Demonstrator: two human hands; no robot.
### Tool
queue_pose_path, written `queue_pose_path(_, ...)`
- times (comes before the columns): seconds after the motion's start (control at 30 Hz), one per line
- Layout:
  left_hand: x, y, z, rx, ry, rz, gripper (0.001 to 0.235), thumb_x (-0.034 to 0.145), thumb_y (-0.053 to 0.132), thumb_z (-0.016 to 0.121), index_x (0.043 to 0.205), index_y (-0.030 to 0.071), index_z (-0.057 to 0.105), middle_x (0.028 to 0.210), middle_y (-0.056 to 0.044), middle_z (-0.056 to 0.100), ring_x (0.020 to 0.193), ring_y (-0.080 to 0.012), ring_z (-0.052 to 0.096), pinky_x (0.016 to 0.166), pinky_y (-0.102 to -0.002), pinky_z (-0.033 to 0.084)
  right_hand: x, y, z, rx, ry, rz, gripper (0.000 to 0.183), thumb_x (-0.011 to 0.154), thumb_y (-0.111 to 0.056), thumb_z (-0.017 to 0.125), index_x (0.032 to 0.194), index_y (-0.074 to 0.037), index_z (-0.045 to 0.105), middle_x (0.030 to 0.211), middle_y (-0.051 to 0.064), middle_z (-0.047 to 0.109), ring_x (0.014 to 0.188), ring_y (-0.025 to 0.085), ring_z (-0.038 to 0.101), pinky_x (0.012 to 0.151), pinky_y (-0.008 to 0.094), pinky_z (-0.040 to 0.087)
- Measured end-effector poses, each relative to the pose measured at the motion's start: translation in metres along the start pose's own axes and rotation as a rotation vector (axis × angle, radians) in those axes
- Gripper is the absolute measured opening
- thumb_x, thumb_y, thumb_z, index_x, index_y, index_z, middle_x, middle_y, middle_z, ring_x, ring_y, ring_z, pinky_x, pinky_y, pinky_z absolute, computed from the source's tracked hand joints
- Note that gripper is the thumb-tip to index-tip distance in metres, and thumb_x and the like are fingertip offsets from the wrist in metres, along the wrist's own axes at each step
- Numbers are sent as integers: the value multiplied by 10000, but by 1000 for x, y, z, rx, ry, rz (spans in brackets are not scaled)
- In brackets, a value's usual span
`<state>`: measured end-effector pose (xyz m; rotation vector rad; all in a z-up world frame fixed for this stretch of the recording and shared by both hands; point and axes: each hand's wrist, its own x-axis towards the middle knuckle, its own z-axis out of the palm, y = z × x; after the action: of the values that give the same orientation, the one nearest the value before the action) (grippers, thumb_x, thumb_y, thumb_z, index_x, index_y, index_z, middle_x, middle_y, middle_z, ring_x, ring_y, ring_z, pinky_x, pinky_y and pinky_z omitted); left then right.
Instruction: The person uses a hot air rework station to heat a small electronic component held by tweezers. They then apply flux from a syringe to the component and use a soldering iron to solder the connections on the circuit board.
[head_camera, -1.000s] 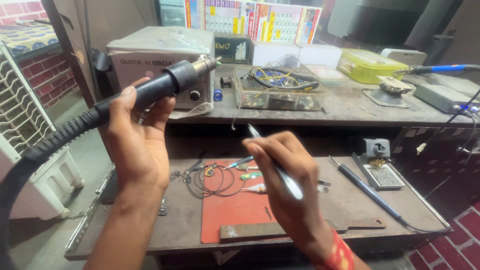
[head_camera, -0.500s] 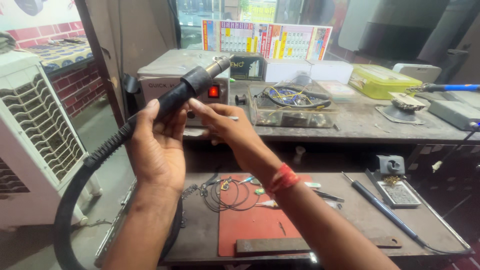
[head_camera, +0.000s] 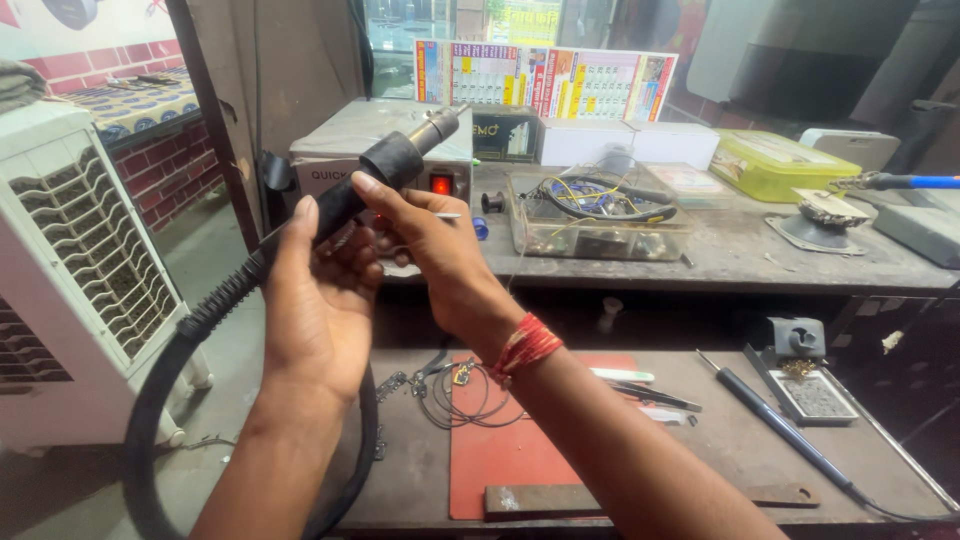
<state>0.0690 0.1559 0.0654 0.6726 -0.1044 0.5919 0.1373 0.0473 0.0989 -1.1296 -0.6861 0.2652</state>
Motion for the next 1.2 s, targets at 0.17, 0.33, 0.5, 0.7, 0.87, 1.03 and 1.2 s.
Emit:
queue_pose_path(0.17, -30, 5, 9, 412, -152, -97, 321, 1002, 360, 663, 938, 45, 680, 823, -38, 669, 730, -167, 589, 640, -323, 462, 11, -2, 5, 10, 6, 11, 332, 880, -377, 803, 809, -77, 681, 710, -24, 606, 586, 58, 532, 533, 228, 423)
queue_pose_path(0.33, -66, 44, 35, 1783, -121, 966, 240, 827, 262, 806, 866, 84, 649, 806, -44, 657, 772, -206, 664, 688, -355, 511, 24, -7, 10, -175, 40, -45, 365, 861, -444, 787, 839, -82, 745, 720, -29, 636, 612, 29, 544, 541, 189, 398)
queue_pose_path(0.5, -40, 76, 34, 2052, 60, 1378, 513, 663, 278, 866, 1046, -11, 683, 906, -169, 695, 810, -322, 694, 714, -424, 554, 31, -15, 14, -129, 19, -54, 373, 831, -463, 784, 870, -93, 778, 714, -39, 613, 580, 27, 508, 487, 200, 361)
queue_pose_path(0.7, -8, 81, 2, 2075, -50, 1138, 439, 851, 165, 849, 1238, 18, 703, 910, -150, 754, 773, -301, 728, 699, -402, 575, 37, -21, 19, -192, 55, -62, 388, 848, -462, 760, 842, -74, 754, 704, -29, 626, 549, 37, 509, 444, 221, 351)
queue_pose_path(0.87, 2, 85, -8, 2021, -16, 956, 342, 932, 182, 783, 1213, 9, 693, 818, -144, 736, 672, -300, 722, 586, -410, 562, 28, -24, 3, -398, 44, -219, 333, 919, -409, 717, 932, -79, 763, 731, -23, 644, 598, 42, 546, 503, 206, 415)
queue_pose_path(1.03, 8, 95, -15, 2010, 45, 883, 288, 956, 229, 739, 1165, 34, 705, 813, -137, 734, 698, -332, 725, 611, -442, 564, 27, -34, -26, -732, 237, -562, 356, 1048, -392, 546, 1119, -93, 727, 817, 9, 693, 629, 66, 656, 536, 238, 527)
queue_pose_path(1.2, 20, 98, -19, 2066, 84, 799, 280, 970, 258, 719, 1146, 41, 719, 780, -143, 722, 691, -351, 723, 625, -472, 567, 26, -35, -51, -1228, 261, -760, 328, 1052, -401, 638, 1143, -108, 754, 1002, 75, 776, 816, 193, 740, 714, 331, 561)
